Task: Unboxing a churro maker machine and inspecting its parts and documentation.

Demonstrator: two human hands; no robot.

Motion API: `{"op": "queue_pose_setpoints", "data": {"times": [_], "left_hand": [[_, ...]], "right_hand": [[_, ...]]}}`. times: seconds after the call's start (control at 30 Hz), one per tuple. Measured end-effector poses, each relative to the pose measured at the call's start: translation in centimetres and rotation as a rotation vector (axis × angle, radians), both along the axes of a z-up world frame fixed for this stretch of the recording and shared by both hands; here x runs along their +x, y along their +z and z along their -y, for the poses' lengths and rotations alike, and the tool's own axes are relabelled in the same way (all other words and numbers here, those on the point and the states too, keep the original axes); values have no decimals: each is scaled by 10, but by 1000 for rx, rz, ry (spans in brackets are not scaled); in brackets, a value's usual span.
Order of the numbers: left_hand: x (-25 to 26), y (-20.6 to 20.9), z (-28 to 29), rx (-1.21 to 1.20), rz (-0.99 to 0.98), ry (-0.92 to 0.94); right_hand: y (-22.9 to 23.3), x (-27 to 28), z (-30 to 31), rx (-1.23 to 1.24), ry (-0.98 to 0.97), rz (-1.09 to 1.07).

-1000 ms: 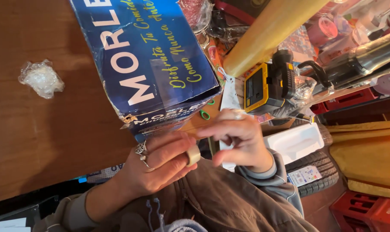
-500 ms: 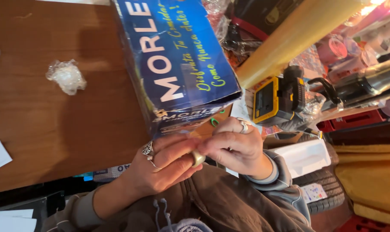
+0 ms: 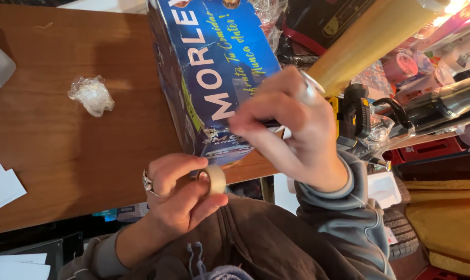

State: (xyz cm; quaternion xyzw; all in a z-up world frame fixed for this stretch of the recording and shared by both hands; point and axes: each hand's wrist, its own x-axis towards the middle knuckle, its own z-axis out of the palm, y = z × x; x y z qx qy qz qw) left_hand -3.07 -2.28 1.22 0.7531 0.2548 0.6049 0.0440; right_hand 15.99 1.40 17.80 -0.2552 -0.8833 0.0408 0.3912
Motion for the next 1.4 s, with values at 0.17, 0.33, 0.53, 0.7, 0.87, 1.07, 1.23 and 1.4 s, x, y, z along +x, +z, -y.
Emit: {"op": "queue_pose_setpoints", "data": {"times": [0.17, 0.33, 0.53, 0.7, 0.87, 1.07, 1.23, 1.4], "left_hand": [[4, 6, -1, -20, 34, 58], [2, 15, -3, -88, 30, 39], [3, 11, -5, -101, 36, 37], [2, 5, -6, -116, 47, 31], [1, 2, -7, -122, 38, 57], [1, 3, -6, -128, 31, 65], [0, 0, -9, -122, 31, 64], [3, 1, -10, -105, 24, 68]], "right_hand": [[7, -16, -10, -92, -123, 63], [9, -22, -22, -139, -128, 34], [-5, -16, -32, -208, -92, 70], [-1, -21, -35, -152, -21, 145], [-9, -18, -35, -150, -55, 162], [-21, -18, -16, 26, -240, 133], [-16, -4, -11, -42, -23, 182], [-24, 1, -3, 22, -8, 231]]}}
